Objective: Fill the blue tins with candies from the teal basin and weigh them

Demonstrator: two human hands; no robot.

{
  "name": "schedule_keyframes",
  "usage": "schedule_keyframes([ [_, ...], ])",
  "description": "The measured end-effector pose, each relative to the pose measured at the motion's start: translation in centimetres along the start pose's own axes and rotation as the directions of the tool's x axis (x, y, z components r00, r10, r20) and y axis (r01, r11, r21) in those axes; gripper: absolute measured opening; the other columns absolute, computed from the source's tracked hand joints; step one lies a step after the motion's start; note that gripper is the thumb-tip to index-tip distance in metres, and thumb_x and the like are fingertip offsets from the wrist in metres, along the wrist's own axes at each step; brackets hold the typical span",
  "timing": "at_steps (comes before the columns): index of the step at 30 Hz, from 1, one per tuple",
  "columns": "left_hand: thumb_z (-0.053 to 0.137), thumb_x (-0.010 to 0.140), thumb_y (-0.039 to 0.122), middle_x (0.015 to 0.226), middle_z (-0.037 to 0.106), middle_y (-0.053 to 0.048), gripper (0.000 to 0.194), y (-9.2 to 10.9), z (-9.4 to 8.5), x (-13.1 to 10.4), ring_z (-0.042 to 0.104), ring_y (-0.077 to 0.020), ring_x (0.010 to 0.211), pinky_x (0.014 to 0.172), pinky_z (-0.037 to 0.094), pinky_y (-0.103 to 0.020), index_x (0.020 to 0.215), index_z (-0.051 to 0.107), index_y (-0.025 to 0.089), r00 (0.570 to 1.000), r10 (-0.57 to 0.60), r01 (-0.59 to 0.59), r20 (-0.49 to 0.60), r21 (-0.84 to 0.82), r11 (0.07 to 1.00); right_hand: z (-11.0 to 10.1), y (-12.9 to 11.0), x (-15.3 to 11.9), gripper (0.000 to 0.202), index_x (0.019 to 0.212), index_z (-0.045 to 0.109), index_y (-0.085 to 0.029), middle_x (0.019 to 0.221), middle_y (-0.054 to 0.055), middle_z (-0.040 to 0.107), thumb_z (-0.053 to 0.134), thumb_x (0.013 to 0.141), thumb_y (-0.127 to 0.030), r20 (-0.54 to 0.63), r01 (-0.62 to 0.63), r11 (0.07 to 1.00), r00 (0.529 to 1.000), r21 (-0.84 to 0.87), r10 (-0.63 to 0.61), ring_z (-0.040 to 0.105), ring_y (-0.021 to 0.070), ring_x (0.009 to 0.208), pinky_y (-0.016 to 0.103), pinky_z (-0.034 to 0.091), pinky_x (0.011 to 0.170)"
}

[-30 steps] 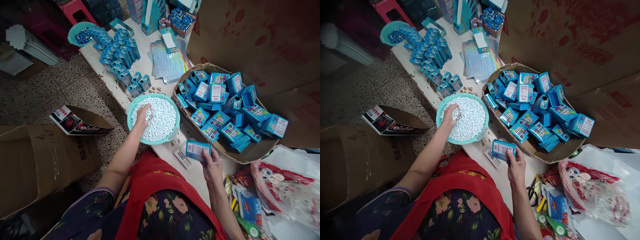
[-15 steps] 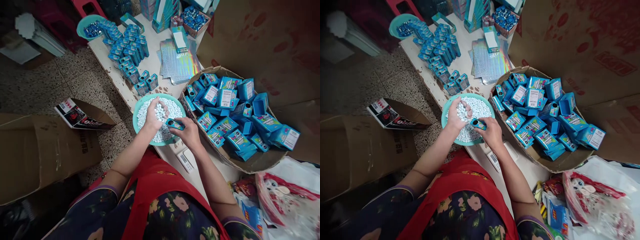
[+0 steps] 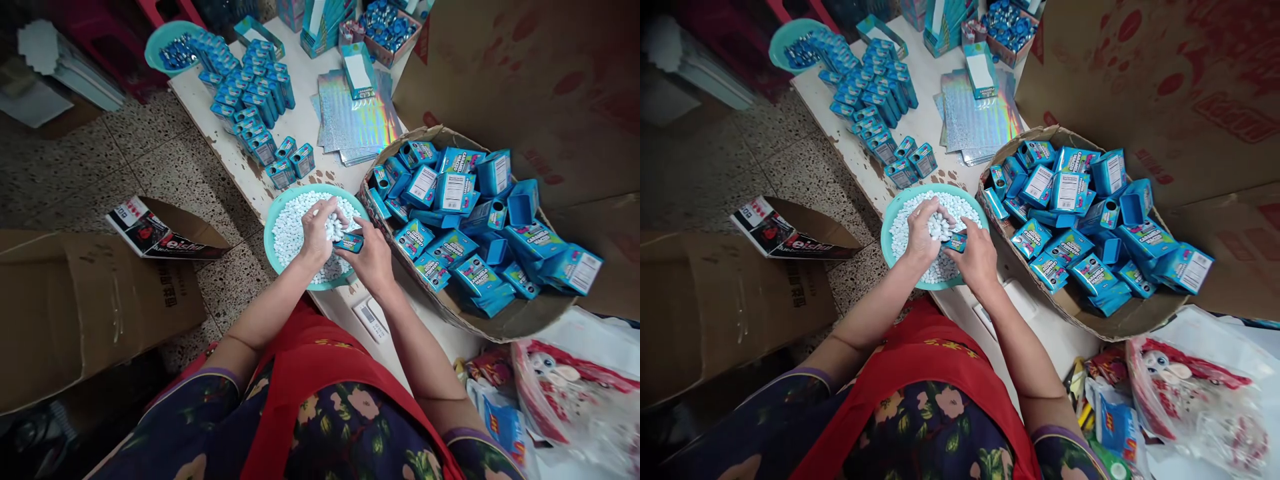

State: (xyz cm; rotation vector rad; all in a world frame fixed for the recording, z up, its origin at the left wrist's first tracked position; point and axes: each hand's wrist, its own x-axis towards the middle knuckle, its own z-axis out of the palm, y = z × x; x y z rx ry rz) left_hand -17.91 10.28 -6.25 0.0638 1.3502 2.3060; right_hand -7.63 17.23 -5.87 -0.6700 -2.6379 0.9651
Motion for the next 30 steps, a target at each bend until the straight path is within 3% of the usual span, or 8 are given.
schedule_keyframes([
  [4,0.066,0.082,0.035,0.049,0.044,0.006,0.023,-0.3,0.1,0.0,0.050,-0.0095,0.045,0.052,0.044,-0.024,0.069,0.054,0.019,1.000,-0.005,0.005,0.007,0.005,1.000,0.0,0.1,-0.2,0.066,0.130,0.050,-0.020,0.109,0.011,0.068,0.078,0.070,-0.026,0.018,-0.007,1.000,1.000,-0.011,0.007,0.060,0.0322,0.106,0.046,0.048,0.087],
  [8,0.068,0.081,0.031,0.056,0.051,0.004,0.023,-0.6,0.2,-0.3,0.053,-0.0091,0.049,0.051,0.045,-0.023,0.069,0.053,0.018,1.000,0.017,-0.017,0.014,0.003,1.000,0.0,0.2,-0.4,0.070,0.131,0.048,-0.020,0.107,0.010,0.069,0.079,0.069,-0.024,0.019,-0.019,1.000,1.000,0.011,0.019,0.060,0.0323,0.106,0.046,0.048,0.086],
  [19,0.062,0.086,0.036,0.050,0.049,0.006,0.021,-0.5,-0.1,-0.5,0.053,-0.0091,0.047,0.056,0.048,-0.023,0.075,0.055,0.019,0.999,0.018,-0.023,0.045,0.105,0.994,0.6,0.4,-0.6,0.066,0.128,0.048,-0.022,0.105,0.007,0.070,0.078,0.070,-0.024,-0.091,-0.010,0.997,0.996,0.076,0.017,0.060,0.0302,0.106,0.044,0.048,0.089],
  [23,0.061,0.086,0.034,0.059,0.057,0.003,0.017,-0.4,-0.1,-0.8,0.057,-0.0097,0.053,0.059,0.050,-0.024,0.080,0.056,0.019,0.998,0.020,-0.026,0.051,0.110,0.994,0.9,0.4,-0.7,0.066,0.129,0.049,-0.021,0.105,0.007,0.071,0.078,0.069,-0.025,-0.077,-0.018,0.997,0.997,0.071,0.023,0.060,0.0303,0.105,0.044,0.047,0.089],
  [30,0.051,0.091,0.046,0.057,0.057,0.002,0.029,-0.1,0.0,-1.2,0.060,-0.0119,0.053,0.060,0.051,-0.026,0.086,0.058,0.019,0.999,0.021,-0.026,0.037,0.141,0.990,0.7,0.0,-0.6,0.065,0.128,0.050,-0.019,0.107,0.009,0.070,0.077,0.070,-0.024,-0.081,-0.028,0.994,0.996,0.104,0.036,0.060,0.0291,0.106,0.044,0.046,0.092],
])
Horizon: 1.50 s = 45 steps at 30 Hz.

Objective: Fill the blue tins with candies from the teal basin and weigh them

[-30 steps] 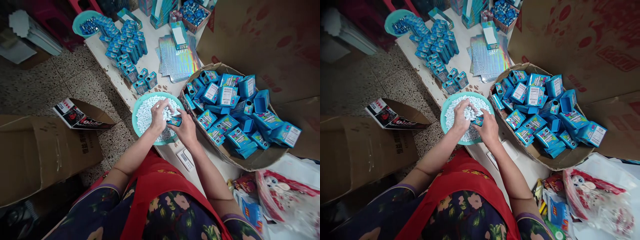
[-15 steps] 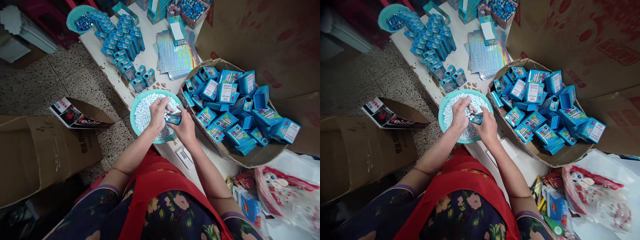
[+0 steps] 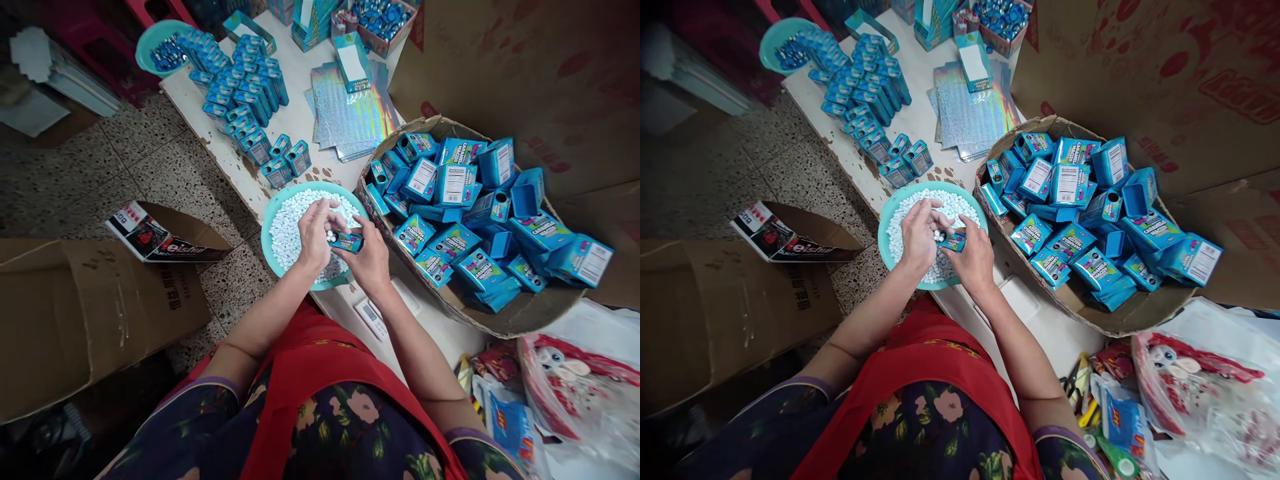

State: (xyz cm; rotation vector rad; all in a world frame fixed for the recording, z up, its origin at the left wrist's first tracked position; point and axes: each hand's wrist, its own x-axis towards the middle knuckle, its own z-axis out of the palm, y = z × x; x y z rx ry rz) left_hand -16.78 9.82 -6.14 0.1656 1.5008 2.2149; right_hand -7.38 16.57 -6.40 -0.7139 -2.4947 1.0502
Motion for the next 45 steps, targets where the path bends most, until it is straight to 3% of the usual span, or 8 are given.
schedule_keyframes([
  [11,0.052,0.090,0.050,0.073,0.063,-0.003,0.029,0.3,-3.8,4.8,0.064,-0.0173,0.074,0.079,0.053,-0.033,0.090,0.062,0.023,0.974,0.202,-0.175,-0.101,0.224,0.959,-1.4,2.0,-1.6,0.063,0.127,0.048,-0.026,0.114,0.007,0.066,0.078,0.073,-0.035,-0.141,0.003,0.929,0.989,0.371,0.053,0.066,0.0246,0.107,0.043,0.054,0.093],
  [15,0.058,0.086,0.040,0.105,0.067,-0.011,0.022,-3.0,-6.7,8.8,0.055,-0.0270,0.109,0.103,0.039,-0.041,0.089,0.067,0.020,0.975,0.132,-0.222,0.179,0.812,0.540,-2.4,3.4,-2.6,0.058,0.119,0.054,-0.024,0.109,0.007,0.067,0.081,0.070,-0.036,-0.206,0.025,0.910,0.976,0.413,0.067,0.067,0.0251,0.105,0.044,0.054,0.094],
  [19,0.045,0.093,0.049,0.116,0.059,-0.016,0.040,-5.3,-6.6,8.4,0.049,-0.0326,0.117,0.103,0.035,-0.046,0.104,0.067,0.016,0.948,-0.069,-0.303,0.312,0.946,0.116,-2.4,3.9,-2.8,0.059,0.117,0.054,-0.024,0.108,0.006,0.067,0.084,0.067,-0.036,-0.195,-0.037,0.891,0.971,0.452,0.140,0.068,0.0244,0.104,0.043,0.055,0.093],
  [25,0.054,0.085,0.058,0.116,0.056,-0.016,0.047,-5.6,-5.3,5.7,0.054,-0.0360,0.109,0.086,0.043,-0.043,0.111,0.064,0.019,0.959,-0.106,-0.268,0.263,0.963,-0.036,-2.0,4.3,-2.9,0.058,0.117,0.054,-0.023,0.107,0.007,0.068,0.082,0.068,-0.037,-0.199,-0.088,0.882,0.959,0.463,0.200,0.068,0.0238,0.103,0.044,0.055,0.093],
  [30,0.054,0.086,0.039,0.099,0.064,-0.009,0.022,-6.2,-6.0,6.1,0.061,-0.0287,0.095,0.079,0.044,-0.036,0.092,0.067,0.022,0.982,0.022,-0.190,0.189,0.973,0.133,-1.8,4.2,-2.7,0.058,0.116,0.053,-0.022,0.107,0.007,0.068,0.081,0.068,-0.038,-0.184,-0.110,0.893,0.960,0.437,0.209,0.067,0.0240,0.102,0.043,0.055,0.091],
  [36,0.073,0.068,0.046,0.056,0.049,0.002,0.032,-5.1,-5.9,5.8,0.050,-0.0134,0.052,0.050,0.039,-0.024,0.065,0.054,0.019,0.996,-0.013,0.051,-0.093,0.417,0.908,-1.7,2.7,-1.8,0.056,0.115,0.055,-0.023,0.107,0.006,0.068,0.081,0.067,-0.033,-0.114,-0.113,0.935,0.981,0.337,0.159,0.067,0.0241,0.102,0.042,0.053,0.091],
  [40,0.072,0.067,0.043,0.063,0.051,0.002,0.033,-1.8,-4.4,3.8,0.044,-0.0074,0.043,0.037,0.029,-0.020,0.074,0.050,0.020,0.973,-0.232,0.231,-0.022,-0.038,0.972,-1.0,1.5,-1.0,0.052,0.116,0.055,-0.024,0.106,0.006,0.069,0.078,0.070,-0.032,-0.049,-0.067,0.986,0.996,0.153,0.075,0.065,0.0255,0.103,0.043,0.050,0.090],
  [45,0.062,0.072,0.036,0.065,0.052,0.002,0.021,0.8,-2.5,1.9,0.056,-0.0111,0.055,0.045,0.042,-0.021,0.075,0.046,0.022,0.992,-0.121,0.124,0.031,-0.162,0.979,0.7,0.1,-0.1,0.050,0.118,0.055,-0.024,0.103,0.006,0.070,0.076,0.072,-0.027,0.023,0.024,0.999,0.999,-0.030,-0.023,0.061,0.0284,0.103,0.043,0.049,0.085],
])
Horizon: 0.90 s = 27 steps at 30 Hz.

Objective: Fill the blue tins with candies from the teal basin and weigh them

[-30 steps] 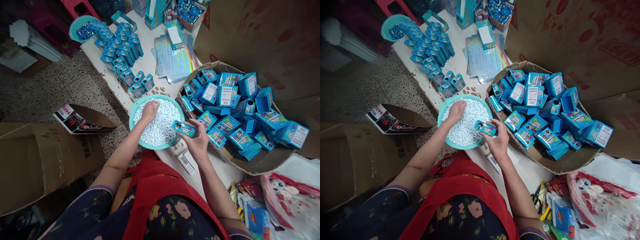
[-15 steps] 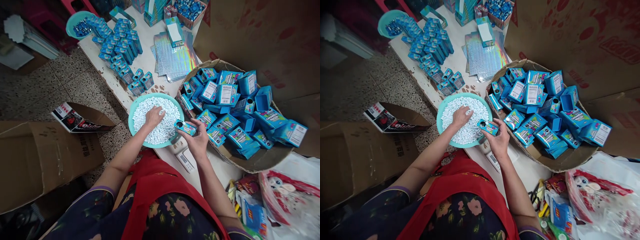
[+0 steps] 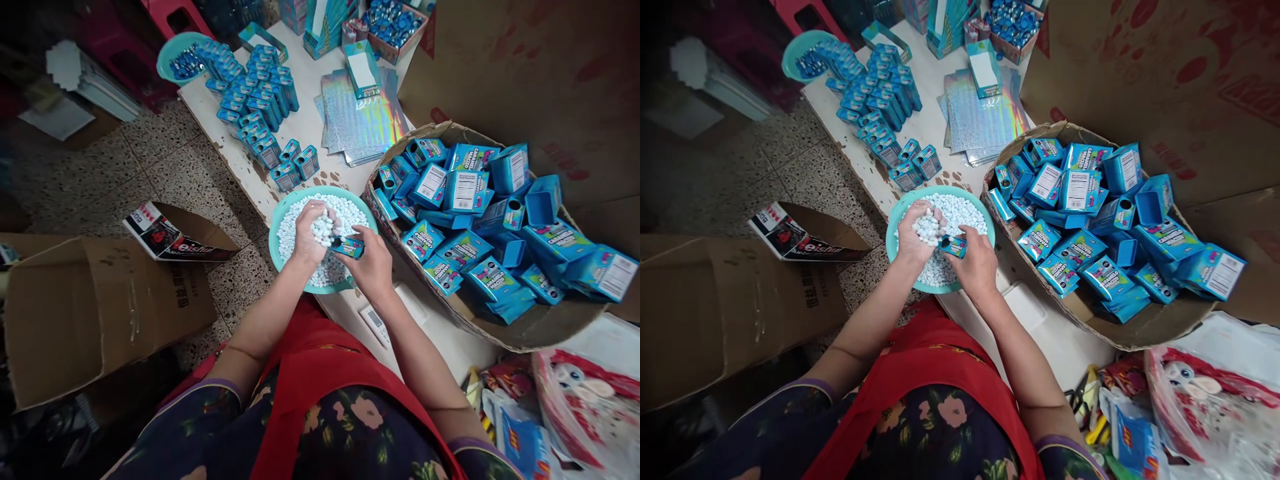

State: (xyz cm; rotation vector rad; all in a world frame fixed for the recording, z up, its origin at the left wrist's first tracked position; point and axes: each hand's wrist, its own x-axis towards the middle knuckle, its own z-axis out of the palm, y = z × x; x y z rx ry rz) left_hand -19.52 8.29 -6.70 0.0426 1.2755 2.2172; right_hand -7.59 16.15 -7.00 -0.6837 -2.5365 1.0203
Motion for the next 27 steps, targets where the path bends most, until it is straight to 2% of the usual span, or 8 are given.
schedule_keyframes([
  [4,0.060,0.075,0.035,0.067,0.053,0.002,0.018,-0.3,0.4,-0.4,0.061,-0.0129,0.063,0.055,0.050,-0.024,0.075,0.048,0.021,0.990,0.133,-0.132,-0.054,0.035,0.991,0.7,-0.7,0.4,0.053,0.121,0.053,-0.025,0.105,0.005,0.070,0.074,0.073,-0.023,0.045,0.046,0.998,0.998,-0.054,-0.043,0.060,0.0302,0.103,0.043,0.048,0.085],
  [9,0.063,0.081,0.036,0.063,0.053,0.003,0.023,-0.9,0.5,-0.3,0.058,-0.0114,0.056,0.053,0.047,-0.024,0.072,0.048,0.021,0.976,0.206,-0.202,-0.073,0.065,0.977,0.9,-1.1,0.7,0.055,0.126,0.051,-0.022,0.110,0.008,0.069,0.071,0.075,-0.022,0.046,0.035,0.992,0.998,-0.123,-0.030,0.057,0.0322,0.105,0.045,0.046,0.086],
  [13,0.062,0.084,0.039,0.061,0.055,0.003,0.028,-1.0,1.0,0.0,0.056,-0.0098,0.056,0.057,0.047,-0.024,0.069,0.047,0.020,0.953,0.268,-0.248,-0.143,0.145,0.958,1.2,-1.5,1.0,0.054,0.129,0.049,-0.023,0.111,0.008,0.068,0.066,0.077,-0.020,0.040,0.068,0.986,0.997,-0.149,-0.063,0.056,0.0319,0.104,0.046,0.045,0.087],
  [15,0.062,0.084,0.041,0.062,0.056,0.003,0.029,-1.1,1.3,0.2,0.055,-0.0097,0.056,0.056,0.046,-0.023,0.070,0.047,0.021,0.955,0.258,-0.233,-0.149,0.164,0.959,1.2,-1.5,1.1,0.054,0.129,0.049,-0.023,0.110,0.008,0.068,0.066,0.077,-0.020,0.052,0.074,0.988,0.996,-0.133,-0.067,0.057,0.0316,0.103,0.045,0.045,0.086],
  [18,0.065,0.083,0.041,0.061,0.055,0.003,0.029,-1.1,1.6,0.7,0.053,-0.0093,0.054,0.051,0.042,-0.023,0.071,0.049,0.021,0.973,0.207,-0.190,-0.100,0.152,0.970,1.1,-1.3,1.4,0.054,0.126,0.051,-0.021,0.111,0.010,0.068,0.068,0.075,-0.022,0.026,0.031,0.991,0.999,-0.132,-0.028,0.057,0.0325,0.103,0.045,0.046,0.086],
  [21,0.066,0.083,0.040,0.063,0.055,0.003,0.028,-1.2,1.7,1.2,0.051,-0.0079,0.052,0.047,0.039,-0.022,0.071,0.050,0.020,0.977,0.199,-0.190,-0.077,0.115,0.975,0.9,-1.0,1.6,0.054,0.127,0.050,-0.022,0.112,0.009,0.068,0.067,0.075,-0.020,0.020,0.056,0.992,0.998,-0.114,-0.054,0.059,0.0307,0.103,0.044,0.046,0.086],
  [27,0.063,0.085,0.045,0.060,0.054,0.003,0.031,-1.2,2.0,1.7,0.053,-0.0087,0.052,0.046,0.040,-0.021,0.073,0.050,0.020,0.981,0.183,-0.176,-0.066,0.103,0.979,0.8,-0.4,1.9,0.058,0.127,0.048,-0.023,0.106,0.006,0.069,0.070,0.073,-0.022,-0.046,0.026,0.999,0.999,-0.046,-0.028,0.058,0.0304,0.107,0.044,0.046,0.089],
])
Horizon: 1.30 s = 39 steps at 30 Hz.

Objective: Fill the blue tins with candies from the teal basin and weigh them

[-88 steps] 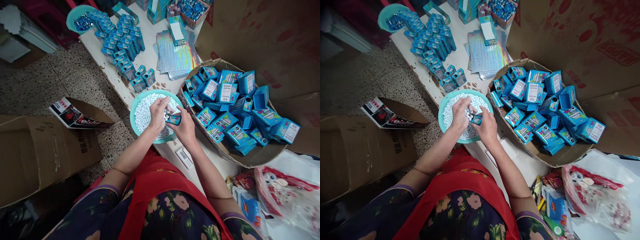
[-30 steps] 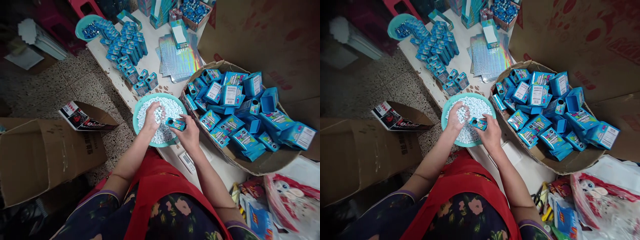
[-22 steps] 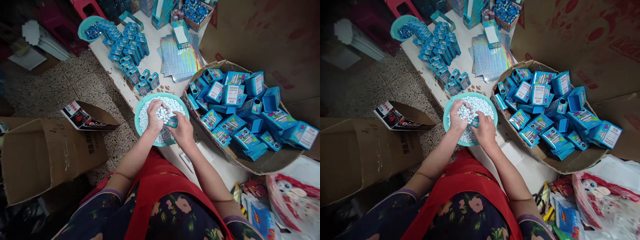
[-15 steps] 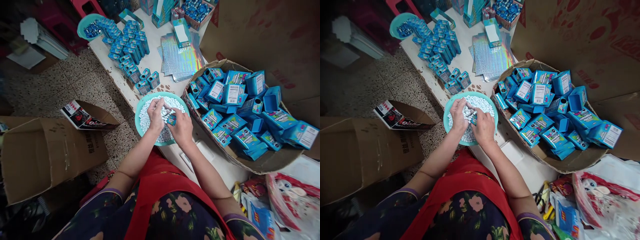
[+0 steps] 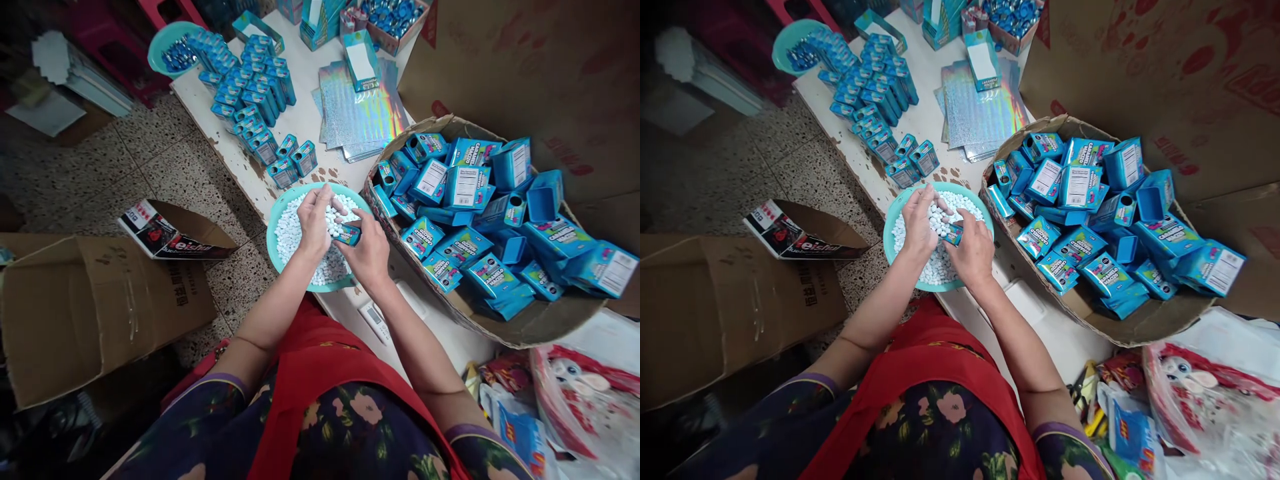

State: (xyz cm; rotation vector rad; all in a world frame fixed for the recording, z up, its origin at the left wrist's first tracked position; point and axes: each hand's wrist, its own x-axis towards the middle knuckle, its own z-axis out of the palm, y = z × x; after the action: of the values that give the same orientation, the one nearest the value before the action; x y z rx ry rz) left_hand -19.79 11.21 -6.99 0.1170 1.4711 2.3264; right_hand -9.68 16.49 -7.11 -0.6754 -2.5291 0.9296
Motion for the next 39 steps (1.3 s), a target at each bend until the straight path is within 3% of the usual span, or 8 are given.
schedule_keyframes([
  [5,0.062,0.086,0.044,0.055,0.050,0.005,0.032,-0.3,0.2,0.3,0.050,-0.0078,0.049,0.049,0.041,-0.021,0.070,0.047,0.020,0.998,0.060,-0.060,-0.005,0.030,0.998,0.2,0.3,0.0,0.057,0.125,0.049,-0.022,0.106,0.007,0.070,0.071,0.072,-0.020,0.003,-0.008,0.999,1.000,0.052,0.008,0.059,0.0292,0.106,0.042,0.046,0.089],
  [12,0.065,0.083,0.048,0.054,0.046,0.007,0.036,0.2,0.7,0.4,0.046,-0.0063,0.044,0.045,0.039,-0.019,0.071,0.045,0.021,0.999,0.048,-0.047,-0.007,0.099,0.994,-0.3,0.8,0.0,0.055,0.121,0.051,-0.022,0.103,0.004,0.071,0.073,0.070,-0.021,-0.043,0.004,0.994,0.999,0.110,0.001,0.061,0.0280,0.103,0.042,0.047,0.088],
  [20,0.064,0.083,0.052,0.057,0.052,0.005,0.036,0.3,1.2,0.4,0.051,-0.0067,0.045,0.044,0.041,-0.018,0.075,0.048,0.020,0.999,-0.042,0.039,0.020,0.109,0.993,-0.8,1.5,0.2,0.045,0.111,0.052,-0.025,0.102,0.004,0.070,0.072,0.071,-0.027,-0.061,-0.018,0.988,0.998,0.152,0.028,0.063,0.0272,0.102,0.043,0.047,0.088],
  [30,0.059,0.086,0.051,0.058,0.052,0.004,0.033,0.8,1.3,-0.4,0.056,-0.0090,0.050,0.045,0.042,-0.019,0.076,0.051,0.020,0.999,0.028,-0.025,-0.017,0.144,0.989,-0.7,1.5,-0.7,0.044,0.112,0.053,-0.026,0.104,0.004,0.068,0.072,0.073,-0.030,-0.104,0.003,0.974,0.994,0.225,0.021,0.064,0.0257,0.101,0.043,0.048,0.088],
  [39,0.055,0.089,0.053,0.049,0.044,0.004,0.045,0.6,0.8,-0.8,0.049,-0.0078,0.044,0.045,0.040,-0.021,0.060,0.046,0.020,0.998,0.054,-0.057,0.021,0.149,0.987,-0.2,1.3,-1.4,0.042,0.111,0.054,-0.025,0.103,0.003,0.068,0.074,0.074,-0.027,-0.160,0.029,0.962,0.987,0.271,0.015,0.064,0.0229,0.099,0.040,0.050,0.088],
])
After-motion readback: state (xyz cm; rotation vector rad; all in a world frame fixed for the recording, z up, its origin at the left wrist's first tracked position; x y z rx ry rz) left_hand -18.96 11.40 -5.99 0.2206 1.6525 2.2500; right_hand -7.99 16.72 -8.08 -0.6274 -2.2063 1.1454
